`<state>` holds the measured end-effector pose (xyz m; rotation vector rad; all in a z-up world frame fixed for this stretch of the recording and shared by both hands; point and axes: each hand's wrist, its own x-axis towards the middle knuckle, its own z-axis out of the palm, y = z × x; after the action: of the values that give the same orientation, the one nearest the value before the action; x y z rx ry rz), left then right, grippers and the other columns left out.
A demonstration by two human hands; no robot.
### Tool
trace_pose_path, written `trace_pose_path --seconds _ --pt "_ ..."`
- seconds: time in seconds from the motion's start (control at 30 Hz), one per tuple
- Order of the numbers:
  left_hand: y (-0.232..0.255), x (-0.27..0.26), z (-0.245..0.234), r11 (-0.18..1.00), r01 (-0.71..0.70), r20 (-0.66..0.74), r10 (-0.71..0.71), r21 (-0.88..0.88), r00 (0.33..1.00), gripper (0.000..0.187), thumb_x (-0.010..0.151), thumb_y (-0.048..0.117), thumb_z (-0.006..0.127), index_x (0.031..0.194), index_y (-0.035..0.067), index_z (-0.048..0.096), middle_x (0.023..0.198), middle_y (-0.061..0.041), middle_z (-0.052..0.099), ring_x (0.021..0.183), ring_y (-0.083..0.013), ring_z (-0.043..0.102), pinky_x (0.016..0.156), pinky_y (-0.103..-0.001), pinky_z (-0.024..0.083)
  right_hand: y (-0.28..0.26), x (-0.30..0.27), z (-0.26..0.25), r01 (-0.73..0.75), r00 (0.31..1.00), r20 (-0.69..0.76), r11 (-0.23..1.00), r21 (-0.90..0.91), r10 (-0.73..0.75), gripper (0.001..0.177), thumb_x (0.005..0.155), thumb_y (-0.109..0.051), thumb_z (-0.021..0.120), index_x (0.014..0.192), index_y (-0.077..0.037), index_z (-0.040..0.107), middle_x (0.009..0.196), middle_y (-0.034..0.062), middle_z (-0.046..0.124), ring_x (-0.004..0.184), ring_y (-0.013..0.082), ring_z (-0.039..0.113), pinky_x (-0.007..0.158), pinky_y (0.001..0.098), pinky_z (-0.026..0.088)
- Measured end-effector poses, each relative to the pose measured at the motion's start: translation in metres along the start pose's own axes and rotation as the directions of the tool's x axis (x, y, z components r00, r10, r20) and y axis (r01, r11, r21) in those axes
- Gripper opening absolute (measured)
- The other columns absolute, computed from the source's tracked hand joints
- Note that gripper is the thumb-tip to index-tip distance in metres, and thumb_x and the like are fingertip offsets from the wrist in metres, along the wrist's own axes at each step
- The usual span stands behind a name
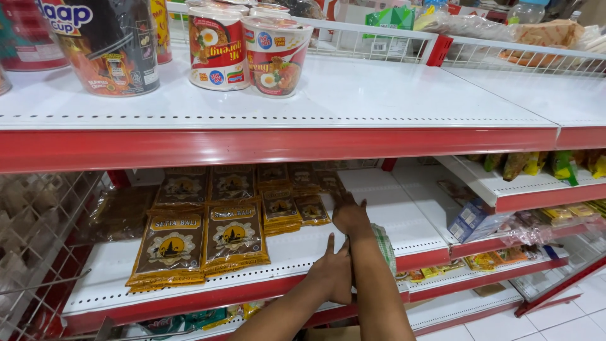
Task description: The recorder sits on the floor of a grocery store, picks up product packets from a shelf, wipes them clean with a cloth, and places them into a blue shopping basket.
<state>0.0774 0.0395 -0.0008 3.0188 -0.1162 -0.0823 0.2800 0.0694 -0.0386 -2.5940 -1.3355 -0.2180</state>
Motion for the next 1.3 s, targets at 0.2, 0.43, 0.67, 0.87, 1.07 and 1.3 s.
trace_pose_path --seconds 0.2,0.43,0.67,0.87,1.07,1.3 --pt "-0.006 0.008 0.013 0.999 0.018 0.002 -0.018 0.035 1.0 0.085 0.082 0.039 0.074 0.15 -0.004 0.047 0.165 -0.029 0.024 0.158 -0.0403 0.004 0.122 -0.07 0.0 -0.004 -0.002 -0.008 -0.029 0.997 0.069 0.999 -0.045 0.032 0.059 0.099 -0.025 0.038 0.158 -0.025 0.032 0.166 0.0085 0.024 0.153 0.0288 0.025 0.119 0.0693 0.018" --pt "0.007 -0.009 -0.026 0.995 0.041 0.165 -0.055 0.086 0.985 0.066 0.089 0.028 0.071 0.148 0.008 0.052 0.171 -0.013 0.019 0.161 -0.0333 0.001 0.123 -0.07 -0.001 0.014 -0.018 -0.01 -0.141 0.936 -0.28 0.956 0.258 0.213 0.049 0.1 -0.026 0.041 0.145 -0.013 0.055 0.152 0.017 0.054 0.136 0.0369 0.054 0.117 0.0477 0.041" --pt "-0.002 0.006 0.003 0.999 0.01 0.044 -0.008 -0.048 0.999 0.081 0.085 0.029 0.076 0.154 0.045 0.036 0.171 0.005 0.01 0.158 -0.0252 0.003 0.122 -0.069 -0.007 0.067 -0.095 -0.01 -0.172 0.826 -0.206 0.583 0.794 0.524 0.056 0.105 -0.046 0.046 0.134 -0.001 0.063 0.131 0.0207 0.066 0.124 0.034 0.06 0.106 0.0401 0.045" --pt "0.0 0.007 0.035 0.978 -0.078 -0.09 0.061 -0.193 0.994 0.07 0.087 0.018 0.07 0.15 0.036 0.046 0.169 0.001 0.024 0.155 -0.0318 0.016 0.12 -0.071 -0.003 0.03 -0.281 0.011 -0.088 0.729 -0.096 0.231 0.969 0.677 0.047 0.107 -0.038 0.049 0.13 -0.001 0.065 0.116 0.0101 0.071 0.101 0.0189 0.063 0.091 0.0322 0.051" --pt "0.083 -0.051 0.083 0.901 -0.209 -0.246 0.119 -0.38 0.962 0.043 0.09 0.021 0.066 0.133 0.016 0.063 0.145 -0.009 0.055 0.144 -0.0328 0.037 0.116 -0.064 0.016 -0.013 -0.477 0.034 -0.274 0.659 -0.081 0.34 0.9 0.748 0.029 0.101 -0.018 0.064 0.124 -0.001 0.067 0.104 0.0079 0.075 0.091 0.0118 0.068 0.081 0.0253 0.055" --pt "0.209 -0.118 0.199 0.292 -0.051 -0.11 -0.188 -0.955 0.976 0.034 0.101 0.029 0.061 0.123 0.003 0.065 0.103 -0.015 0.077 0.098 -0.0263 0.077 0.086 -0.036 0.056 0.08 -0.666 0.044 -0.769 0.1 -0.339 0.289 0.57 0.936 0.023 0.095 -0.017 0.067 0.111 -0.001 0.07 0.101 0.0174 0.076 0.092 0.0301 0.073 0.083 0.0395 0.055"
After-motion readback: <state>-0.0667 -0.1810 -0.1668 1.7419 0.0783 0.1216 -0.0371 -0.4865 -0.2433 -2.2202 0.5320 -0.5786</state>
